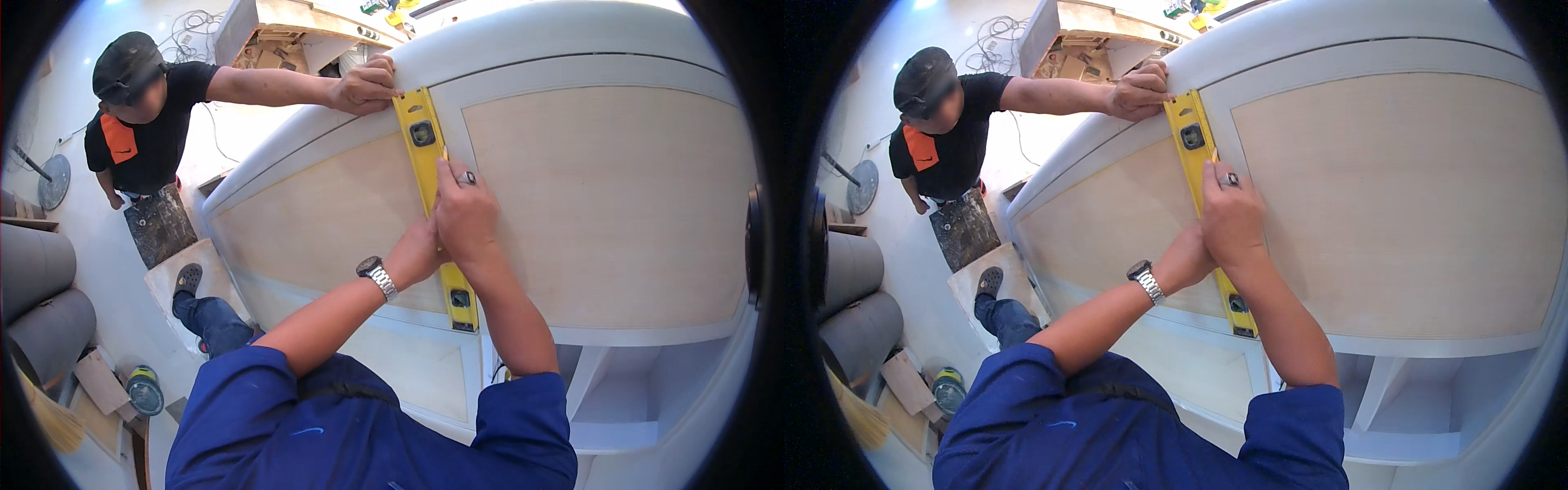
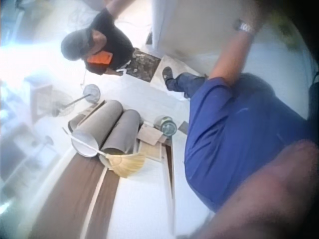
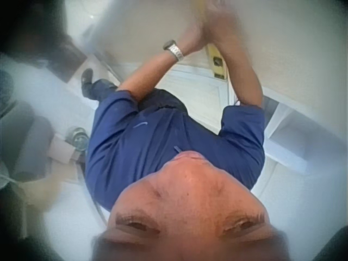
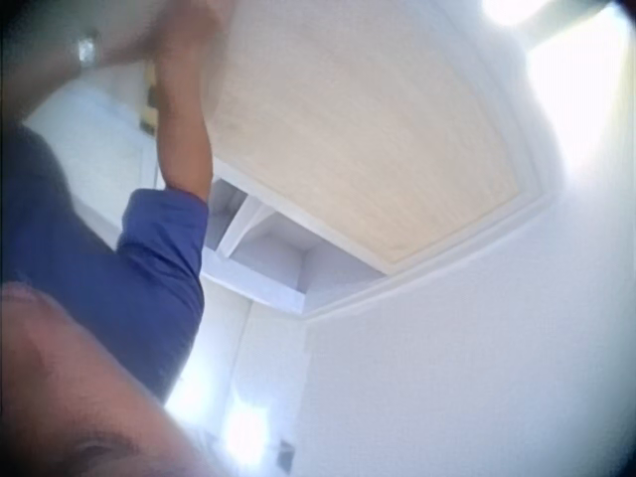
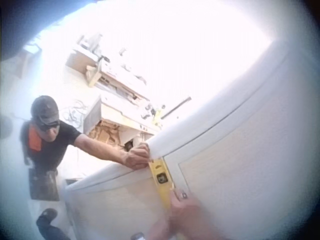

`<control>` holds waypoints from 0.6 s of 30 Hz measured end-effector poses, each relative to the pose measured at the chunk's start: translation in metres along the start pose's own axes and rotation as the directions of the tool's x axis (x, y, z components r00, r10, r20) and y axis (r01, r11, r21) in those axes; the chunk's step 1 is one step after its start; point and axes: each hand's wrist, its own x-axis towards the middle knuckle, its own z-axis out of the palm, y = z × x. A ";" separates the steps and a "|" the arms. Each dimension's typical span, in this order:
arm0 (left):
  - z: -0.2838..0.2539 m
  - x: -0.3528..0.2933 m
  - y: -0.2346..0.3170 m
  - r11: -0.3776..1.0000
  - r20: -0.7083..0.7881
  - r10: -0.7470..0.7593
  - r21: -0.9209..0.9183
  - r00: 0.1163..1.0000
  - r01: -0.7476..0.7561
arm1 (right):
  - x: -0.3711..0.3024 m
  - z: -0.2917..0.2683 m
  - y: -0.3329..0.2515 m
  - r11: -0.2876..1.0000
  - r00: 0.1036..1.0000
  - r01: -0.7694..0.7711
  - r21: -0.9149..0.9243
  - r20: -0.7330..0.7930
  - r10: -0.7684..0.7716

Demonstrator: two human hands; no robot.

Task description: The person marks a cabinet door with a pencil, holds a spirit level against the cabinet to mark lines with the pencil, and presses the cabinet panels by hand.

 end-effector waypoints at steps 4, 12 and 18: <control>-0.004 -0.002 0.007 0.999 0.056 -0.036 0.013 0.998 0.035 | 0.019 0.004 0.002 0.999 0.999 0.007 0.034 -0.051 -0.005; 0.001 -0.003 0.006 0.997 0.018 -0.078 0.006 0.997 0.078 | 0.068 0.019 0.000 0.998 0.997 -0.018 -0.053 -0.080 0.014; -0.001 -0.002 -0.002 0.998 0.028 -0.069 0.004 0.997 0.069 | 0.044 0.016 -0.003 0.999 0.999 -0.046 0.020 -0.028 0.046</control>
